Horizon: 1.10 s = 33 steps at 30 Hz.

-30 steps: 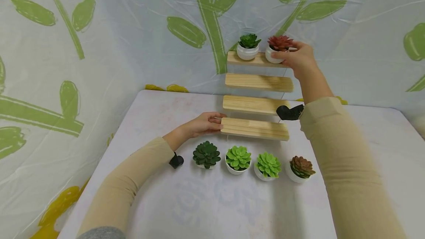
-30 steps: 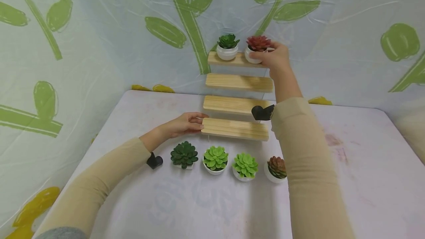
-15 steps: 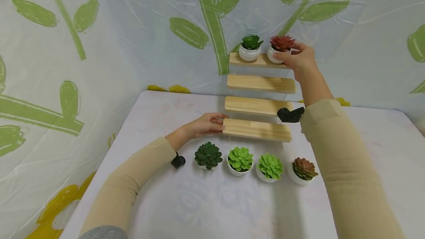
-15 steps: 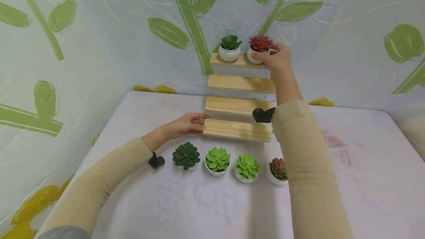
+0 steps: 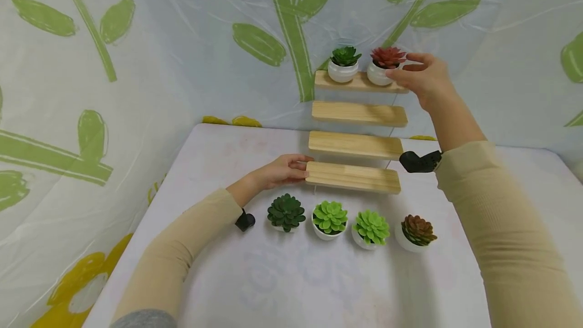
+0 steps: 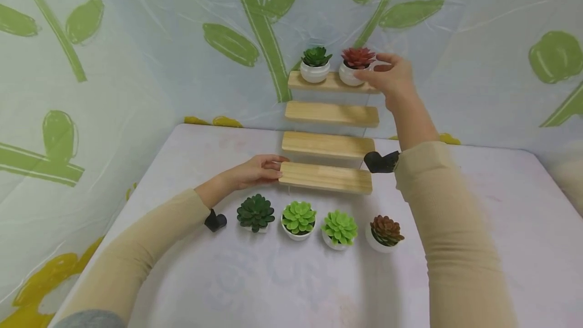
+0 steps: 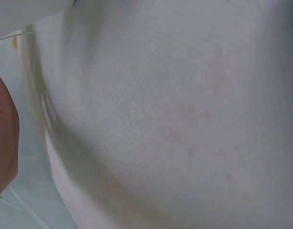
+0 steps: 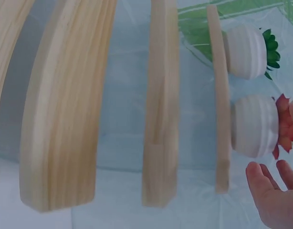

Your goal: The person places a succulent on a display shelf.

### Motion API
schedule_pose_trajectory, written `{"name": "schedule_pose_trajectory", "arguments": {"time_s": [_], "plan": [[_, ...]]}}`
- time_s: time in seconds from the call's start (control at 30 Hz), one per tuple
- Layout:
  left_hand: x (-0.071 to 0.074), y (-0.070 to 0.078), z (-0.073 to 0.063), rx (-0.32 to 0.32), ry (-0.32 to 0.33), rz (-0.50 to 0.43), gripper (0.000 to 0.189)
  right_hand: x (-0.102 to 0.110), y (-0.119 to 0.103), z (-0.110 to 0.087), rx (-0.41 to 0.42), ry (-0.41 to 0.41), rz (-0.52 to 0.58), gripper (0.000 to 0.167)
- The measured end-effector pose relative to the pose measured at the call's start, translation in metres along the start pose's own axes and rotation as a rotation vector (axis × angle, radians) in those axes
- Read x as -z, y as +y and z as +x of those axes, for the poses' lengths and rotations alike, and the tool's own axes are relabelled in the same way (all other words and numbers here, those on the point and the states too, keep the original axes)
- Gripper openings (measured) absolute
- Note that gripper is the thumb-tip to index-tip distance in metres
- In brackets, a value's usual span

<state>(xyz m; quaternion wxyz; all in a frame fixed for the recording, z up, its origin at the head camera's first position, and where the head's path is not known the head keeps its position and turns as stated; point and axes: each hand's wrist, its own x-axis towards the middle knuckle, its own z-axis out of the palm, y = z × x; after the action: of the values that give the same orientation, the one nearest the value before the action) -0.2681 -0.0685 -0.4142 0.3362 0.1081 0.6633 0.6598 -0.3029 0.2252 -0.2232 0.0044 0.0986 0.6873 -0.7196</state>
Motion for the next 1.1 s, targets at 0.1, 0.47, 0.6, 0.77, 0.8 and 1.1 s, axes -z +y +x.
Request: {"name": "schedule_pose_trajectory", "arguments": {"time_s": [0.1,0.47,0.6,0.77,0.8,1.1], "plan": [[-0.001,0.002,0.001,-0.011,0.000,0.001,0.050,0.005,-0.006,-0.005,0.022,-0.009,-0.015,0.088],[-0.002,0.001,0.002,-0.013,-0.001,0.012,0.050,0.032,-0.012,-0.034,0.134,-0.053,0.114,0.075],[-0.002,0.001,0.002,-0.010,-0.002,0.009,0.050,0.043,-0.012,-0.045,0.171,-0.095,0.141,0.071],[-0.003,-0.001,0.003,-0.001,0.003,0.003,0.050,0.055,-0.008,-0.059,0.207,-0.106,0.061,0.065],[-0.003,-0.001,0.004,-0.003,0.005,0.003,0.050,0.057,-0.007,-0.062,0.213,-0.105,0.034,0.064],[-0.002,-0.003,0.004,-0.019,0.006,-0.010,0.050,0.071,0.013,-0.084,0.317,-0.188,0.163,0.044]]}}
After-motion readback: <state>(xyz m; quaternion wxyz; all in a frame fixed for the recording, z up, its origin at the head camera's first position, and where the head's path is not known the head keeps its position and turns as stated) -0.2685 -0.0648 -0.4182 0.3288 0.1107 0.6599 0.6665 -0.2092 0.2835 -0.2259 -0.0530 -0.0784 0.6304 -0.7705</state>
